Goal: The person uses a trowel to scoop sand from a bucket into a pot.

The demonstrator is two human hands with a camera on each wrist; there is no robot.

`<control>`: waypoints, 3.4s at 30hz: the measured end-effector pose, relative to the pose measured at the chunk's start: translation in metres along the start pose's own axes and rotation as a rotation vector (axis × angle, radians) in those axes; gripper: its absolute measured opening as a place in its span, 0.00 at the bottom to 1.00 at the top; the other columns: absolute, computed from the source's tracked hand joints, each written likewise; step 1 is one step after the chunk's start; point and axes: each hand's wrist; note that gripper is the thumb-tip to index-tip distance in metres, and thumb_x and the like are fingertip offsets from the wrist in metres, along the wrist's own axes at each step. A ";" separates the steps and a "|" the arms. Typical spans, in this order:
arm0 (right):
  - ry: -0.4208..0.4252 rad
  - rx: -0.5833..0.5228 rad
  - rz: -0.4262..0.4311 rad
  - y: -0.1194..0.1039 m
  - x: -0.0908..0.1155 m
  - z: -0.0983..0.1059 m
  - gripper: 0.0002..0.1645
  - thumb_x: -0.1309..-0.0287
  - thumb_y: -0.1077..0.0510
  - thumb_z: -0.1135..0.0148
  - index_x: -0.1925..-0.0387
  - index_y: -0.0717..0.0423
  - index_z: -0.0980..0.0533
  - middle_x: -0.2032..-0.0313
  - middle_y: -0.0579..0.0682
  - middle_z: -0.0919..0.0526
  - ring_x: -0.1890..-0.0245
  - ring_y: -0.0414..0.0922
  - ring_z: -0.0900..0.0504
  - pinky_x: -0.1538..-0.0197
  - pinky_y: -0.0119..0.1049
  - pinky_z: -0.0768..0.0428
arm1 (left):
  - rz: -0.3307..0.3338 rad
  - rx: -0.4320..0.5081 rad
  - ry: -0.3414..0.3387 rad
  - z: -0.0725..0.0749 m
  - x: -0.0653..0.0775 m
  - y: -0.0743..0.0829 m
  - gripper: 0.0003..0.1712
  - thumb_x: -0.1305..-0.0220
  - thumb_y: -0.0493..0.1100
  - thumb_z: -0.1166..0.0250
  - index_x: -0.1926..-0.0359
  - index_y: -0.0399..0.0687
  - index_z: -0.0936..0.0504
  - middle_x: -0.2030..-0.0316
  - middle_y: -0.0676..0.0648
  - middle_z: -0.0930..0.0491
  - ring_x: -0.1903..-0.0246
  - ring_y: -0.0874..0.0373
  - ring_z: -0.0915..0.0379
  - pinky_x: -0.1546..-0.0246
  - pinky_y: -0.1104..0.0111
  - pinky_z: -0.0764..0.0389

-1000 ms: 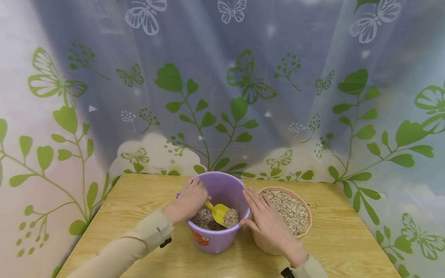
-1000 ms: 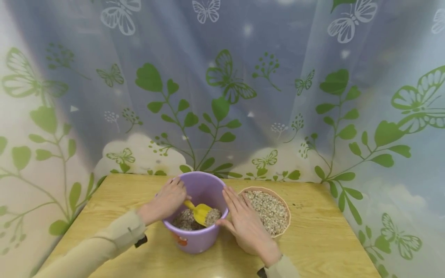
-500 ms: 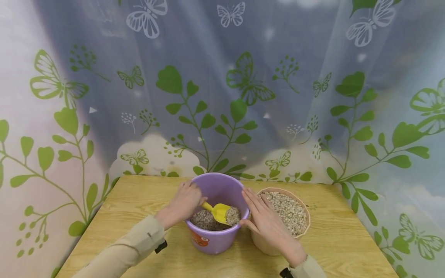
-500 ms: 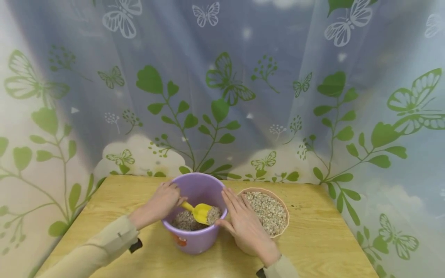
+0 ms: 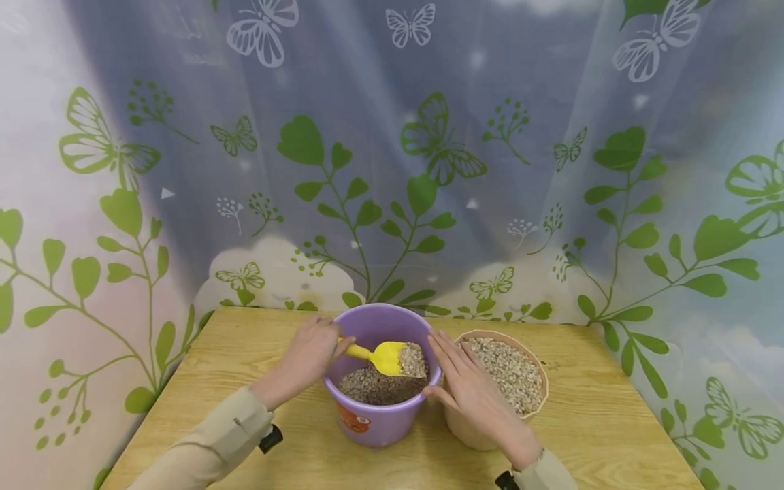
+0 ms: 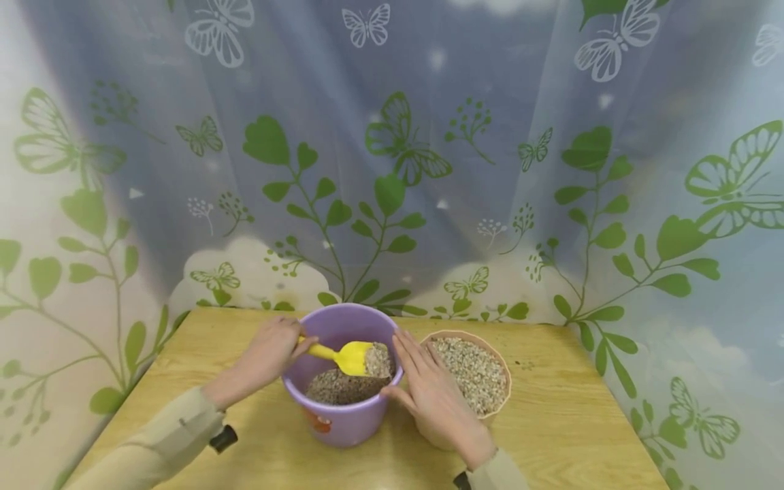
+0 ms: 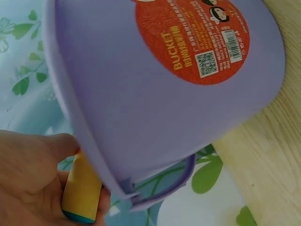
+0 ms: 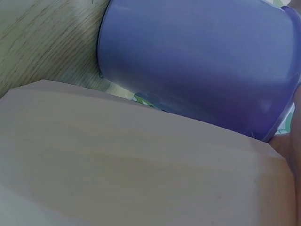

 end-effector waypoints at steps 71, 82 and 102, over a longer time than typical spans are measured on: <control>-0.035 0.043 -0.350 0.078 0.120 0.046 0.48 0.31 0.40 0.41 0.22 0.59 0.46 0.25 0.62 0.41 0.24 0.57 0.44 0.25 0.57 0.46 | -0.192 -0.023 -0.099 0.004 -0.080 0.113 0.23 0.24 0.55 0.44 0.74 0.50 0.17 0.71 0.51 0.19 0.69 0.56 0.35 0.65 0.66 0.34; -0.034 0.043 -0.364 0.079 0.122 0.048 0.48 0.31 0.39 0.41 0.22 0.59 0.47 0.24 0.62 0.42 0.23 0.56 0.45 0.25 0.57 0.48 | -0.295 -0.268 -0.160 -0.015 -0.093 0.148 0.26 0.25 0.60 0.45 0.80 0.57 0.24 0.72 0.56 0.21 0.67 0.60 0.33 0.65 0.70 0.39; -0.051 0.022 -0.379 0.077 0.122 0.049 0.49 0.31 0.40 0.41 0.22 0.58 0.48 0.24 0.63 0.43 0.23 0.57 0.46 0.26 0.59 0.46 | -0.384 -0.468 -0.203 0.021 -0.102 0.150 0.02 0.38 0.49 0.28 0.69 0.63 0.12 0.68 0.57 0.18 0.58 0.57 0.32 0.55 0.66 0.34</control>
Point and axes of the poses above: each hand's wrist, its own x-axis away from the middle knuckle, its own z-axis out of the back of the hand, y = z × x
